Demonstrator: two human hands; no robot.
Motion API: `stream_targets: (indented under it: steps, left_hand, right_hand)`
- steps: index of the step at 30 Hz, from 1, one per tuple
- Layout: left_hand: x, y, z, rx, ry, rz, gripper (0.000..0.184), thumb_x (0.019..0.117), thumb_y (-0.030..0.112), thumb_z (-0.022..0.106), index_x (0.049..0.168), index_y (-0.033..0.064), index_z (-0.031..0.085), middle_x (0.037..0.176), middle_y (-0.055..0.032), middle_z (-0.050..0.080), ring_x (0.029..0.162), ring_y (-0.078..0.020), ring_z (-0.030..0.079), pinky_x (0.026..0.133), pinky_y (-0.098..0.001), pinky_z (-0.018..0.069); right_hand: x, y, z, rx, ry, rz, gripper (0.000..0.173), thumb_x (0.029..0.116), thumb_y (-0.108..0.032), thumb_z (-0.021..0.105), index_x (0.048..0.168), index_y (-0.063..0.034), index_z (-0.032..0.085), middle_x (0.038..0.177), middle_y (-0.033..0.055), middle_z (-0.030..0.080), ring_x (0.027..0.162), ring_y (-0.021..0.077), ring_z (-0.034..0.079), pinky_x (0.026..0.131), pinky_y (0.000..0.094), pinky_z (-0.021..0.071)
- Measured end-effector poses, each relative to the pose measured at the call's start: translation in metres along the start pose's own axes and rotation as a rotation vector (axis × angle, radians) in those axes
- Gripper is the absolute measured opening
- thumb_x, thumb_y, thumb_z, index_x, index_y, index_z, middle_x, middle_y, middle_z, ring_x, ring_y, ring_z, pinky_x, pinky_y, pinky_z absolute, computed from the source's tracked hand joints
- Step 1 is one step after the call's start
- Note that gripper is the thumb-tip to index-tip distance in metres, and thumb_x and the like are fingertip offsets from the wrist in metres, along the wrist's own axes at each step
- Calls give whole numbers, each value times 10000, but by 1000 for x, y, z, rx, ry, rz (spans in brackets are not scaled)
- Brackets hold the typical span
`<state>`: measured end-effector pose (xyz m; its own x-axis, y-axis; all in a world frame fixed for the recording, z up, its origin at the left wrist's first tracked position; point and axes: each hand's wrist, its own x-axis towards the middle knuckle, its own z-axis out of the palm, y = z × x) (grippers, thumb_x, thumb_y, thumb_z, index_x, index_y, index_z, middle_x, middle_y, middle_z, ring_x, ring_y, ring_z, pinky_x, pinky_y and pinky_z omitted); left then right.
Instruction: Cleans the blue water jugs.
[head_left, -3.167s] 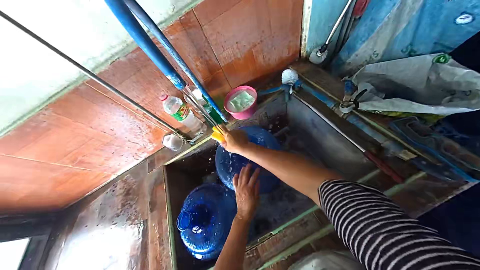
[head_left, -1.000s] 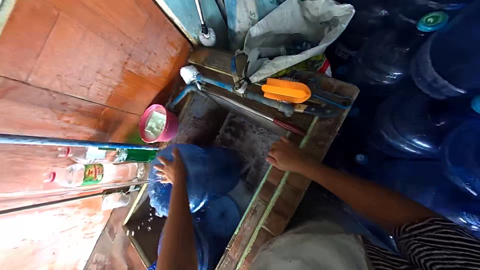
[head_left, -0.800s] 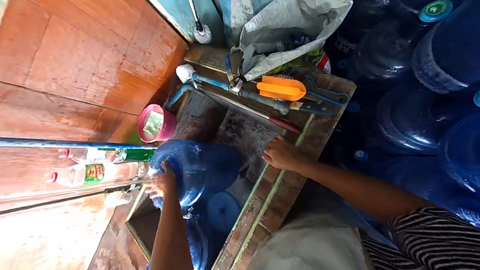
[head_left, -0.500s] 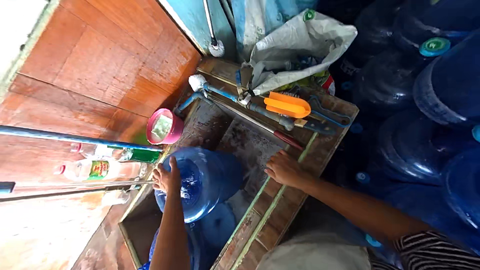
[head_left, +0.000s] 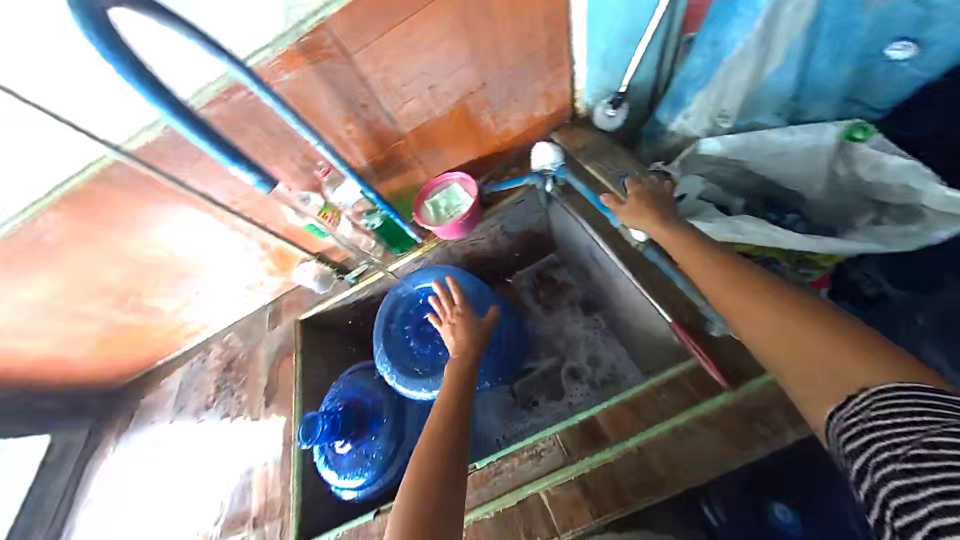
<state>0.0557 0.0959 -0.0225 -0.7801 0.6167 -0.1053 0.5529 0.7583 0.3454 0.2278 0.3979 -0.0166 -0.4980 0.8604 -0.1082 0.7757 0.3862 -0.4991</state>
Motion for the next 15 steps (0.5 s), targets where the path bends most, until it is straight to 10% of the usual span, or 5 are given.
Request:
stream_targets:
  steps: [3,8,10,15]
  left_hand:
    - [-30,-13,7,1,-81,194,949,864,292,775,1608,9,259,1680,-275,133,1568,-424,121,1238,-642,86]
    - [-98,-31,24,55,-39,498,845,729,-45,781,1516,71,499,1598,-201,410,1483,-436,366,1136,-785,182]
    - [-120,-46,34,97,78,585,793,688,-111,762,1428,137,619,1510,-165,538,1385,-483,484,1056,-826,267]
    - [-151,-72,29,22,225,439,520,847,242,753,1327,54,683,1459,-221,569,1362,-470,517,1068,-803,269]
  right_hand:
    - [-10,-53,3,-78,-37,-99,589,1037,-366,587,1333,142,568,1453,389,472,1462,541,314,1206,680,157]
    - [-84,-199,91,-5,-144,-943,502,957,-391,692,1313,-38,667,1427,233,572,1386,410,485,1158,601,355]
    - [-104,-244,139,1,-313,-1201,521,975,-421,669,1369,-81,650,1432,201,583,1410,383,464,1203,570,287]
    - [-91,-270,166,-61,-400,-934,552,1057,-473,502,1164,25,711,1167,268,696,1183,436,631,1038,618,431]
